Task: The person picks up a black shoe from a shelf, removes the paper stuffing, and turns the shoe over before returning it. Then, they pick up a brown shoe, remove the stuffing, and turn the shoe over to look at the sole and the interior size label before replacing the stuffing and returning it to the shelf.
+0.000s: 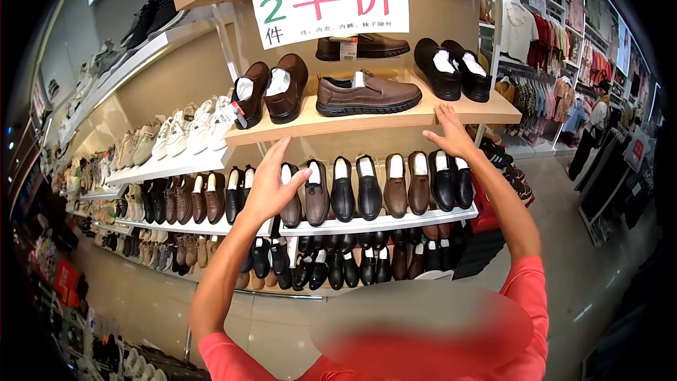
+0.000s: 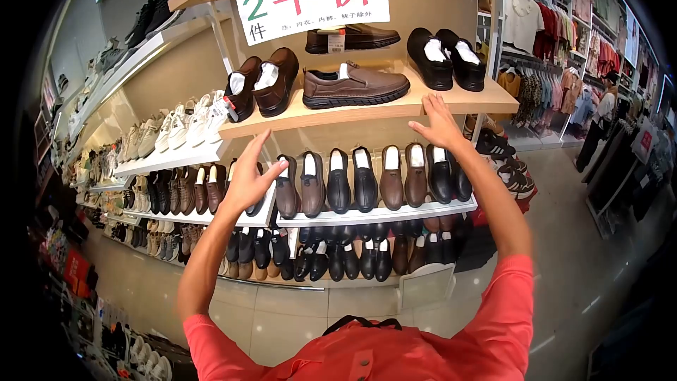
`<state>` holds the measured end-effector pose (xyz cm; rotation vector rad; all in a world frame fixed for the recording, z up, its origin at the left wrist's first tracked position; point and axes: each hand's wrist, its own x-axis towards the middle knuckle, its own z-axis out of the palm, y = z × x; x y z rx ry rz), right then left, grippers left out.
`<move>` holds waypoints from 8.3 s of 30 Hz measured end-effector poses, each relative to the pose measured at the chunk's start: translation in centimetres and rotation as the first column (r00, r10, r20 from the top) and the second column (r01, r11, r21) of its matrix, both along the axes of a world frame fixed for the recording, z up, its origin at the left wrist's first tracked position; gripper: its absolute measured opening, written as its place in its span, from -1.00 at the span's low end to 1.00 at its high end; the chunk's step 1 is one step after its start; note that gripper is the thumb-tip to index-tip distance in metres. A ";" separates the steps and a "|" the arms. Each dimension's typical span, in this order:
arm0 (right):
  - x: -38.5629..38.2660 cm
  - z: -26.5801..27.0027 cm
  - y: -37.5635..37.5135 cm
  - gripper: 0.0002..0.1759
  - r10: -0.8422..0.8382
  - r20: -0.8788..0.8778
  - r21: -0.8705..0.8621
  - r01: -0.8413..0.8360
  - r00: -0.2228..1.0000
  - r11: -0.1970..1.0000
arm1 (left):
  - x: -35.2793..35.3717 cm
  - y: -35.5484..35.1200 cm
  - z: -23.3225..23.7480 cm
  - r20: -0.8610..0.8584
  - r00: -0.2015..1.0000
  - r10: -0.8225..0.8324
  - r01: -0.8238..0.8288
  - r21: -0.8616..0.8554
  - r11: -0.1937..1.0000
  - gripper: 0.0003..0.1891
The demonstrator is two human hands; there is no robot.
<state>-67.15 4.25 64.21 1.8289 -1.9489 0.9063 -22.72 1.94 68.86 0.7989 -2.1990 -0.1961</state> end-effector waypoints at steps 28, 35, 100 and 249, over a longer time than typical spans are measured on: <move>-0.5 5.1 -7.0 0.12 0.244 0.019 0.035 -0.245 0.970 0.969 | -13.4 -18.3 0.3 -0.140 0.988 -0.067 0.093 0.188 0.978 -0.01; 0.1 5.6 -7.1 0.11 0.227 0.189 0.068 -0.244 0.955 0.967 | -13.3 -19.2 0.3 -0.228 0.957 -0.181 0.240 0.264 0.934 0.01; 1.7 5.8 -7.4 0.01 0.386 -0.028 -0.369 -0.368 0.922 0.853 | -12.5 -17.3 -0.6 -0.418 0.857 -0.299 0.266 -0.137 0.954 -0.01; 17.2 12.6 -12.8 -0.62 0.793 0.607 -0.654 -0.595 -0.045 0.467 | -8.8 -15.9 -2.8 -0.875 0.470 -0.117 0.875 0.479 -0.067 -0.52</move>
